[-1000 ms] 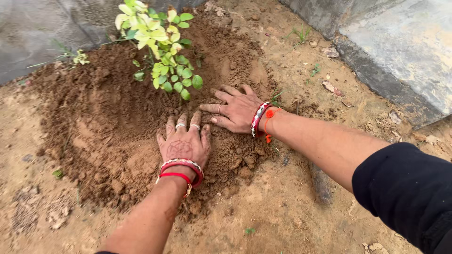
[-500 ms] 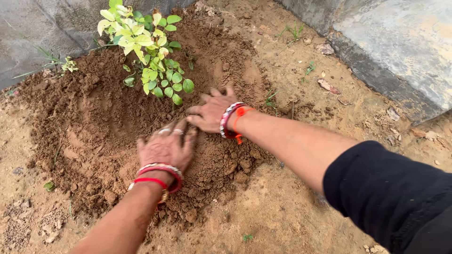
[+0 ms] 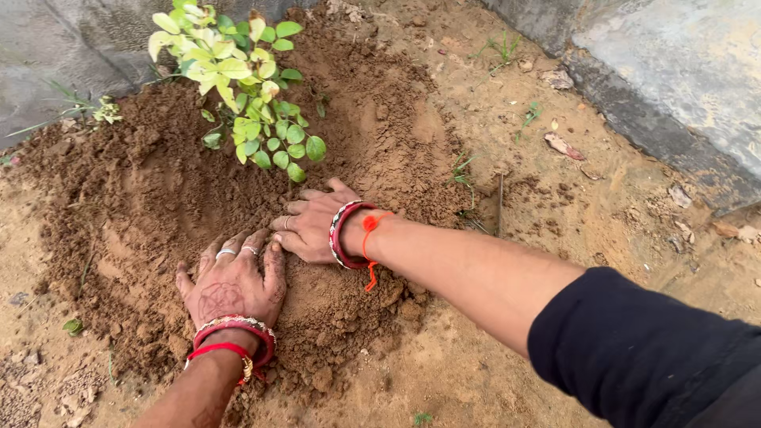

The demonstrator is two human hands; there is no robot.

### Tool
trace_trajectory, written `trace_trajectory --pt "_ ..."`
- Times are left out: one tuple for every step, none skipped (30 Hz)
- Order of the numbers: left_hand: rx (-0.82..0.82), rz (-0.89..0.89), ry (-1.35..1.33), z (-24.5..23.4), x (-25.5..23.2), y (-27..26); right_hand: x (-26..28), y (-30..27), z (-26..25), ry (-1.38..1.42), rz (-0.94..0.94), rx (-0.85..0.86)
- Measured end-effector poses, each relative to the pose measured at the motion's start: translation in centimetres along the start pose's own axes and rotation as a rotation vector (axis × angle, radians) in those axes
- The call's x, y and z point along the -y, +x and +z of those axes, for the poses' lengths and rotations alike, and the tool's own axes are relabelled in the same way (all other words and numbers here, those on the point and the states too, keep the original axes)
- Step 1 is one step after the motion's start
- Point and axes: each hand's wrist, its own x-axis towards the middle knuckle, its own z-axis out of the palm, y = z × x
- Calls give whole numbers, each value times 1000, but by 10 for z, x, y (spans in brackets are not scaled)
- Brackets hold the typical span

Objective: The person plants a rose bush by digging a hole in the dirt, placing the plant, and then pouring water from a plastic container over the roots and soil.

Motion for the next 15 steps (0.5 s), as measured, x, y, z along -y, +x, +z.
trace_trajectory --pt "-12 8 24 0 1 2 -2 0 -2 -23 -8 18" --pt "-24 17 48 0 1 3 -4 0 -5 -46 -15 37" --pt "-22 19 49 1 1 2 -12 -5 -7 -44 -13 38" --pt "-32 28 41 0 2 0 -23 -15 -10 -50 20 8" --pt "-47 34 30 0 1 -1 -30 -20 -13 -61 49 -21" --pt "-48 32 28 -1 1 -2 -30 -19 -16 -64 47 -21" --pt "-39 15 23 -2 0 -1 -31 -17 -18 -41 63 38" --pt "-30 -2 19 -2 -1 -1 -33 -16 -20 -19 78 98" --pt "-26 1 17 -1 -1 -2 -36 -16 -20 -17 82 101" --pt "-38 21 19 0 0 -3 -39 -17 -18 -1 91 -81" --pt "-56 34 24 0 2 -2 -41 -15 -17 15 95 -267" --pt "-57 32 25 0 3 -2 -43 -19 -14 15 92 -268" --pt "-65 40 35 1 3 -2 -46 -28 -10 -34 76 -201" --pt "-73 48 44 0 2 -2 -47 -32 -8 -83 61 -135" --pt "-79 46 45 -2 1 0 -47 -28 -11 -86 58 -140"
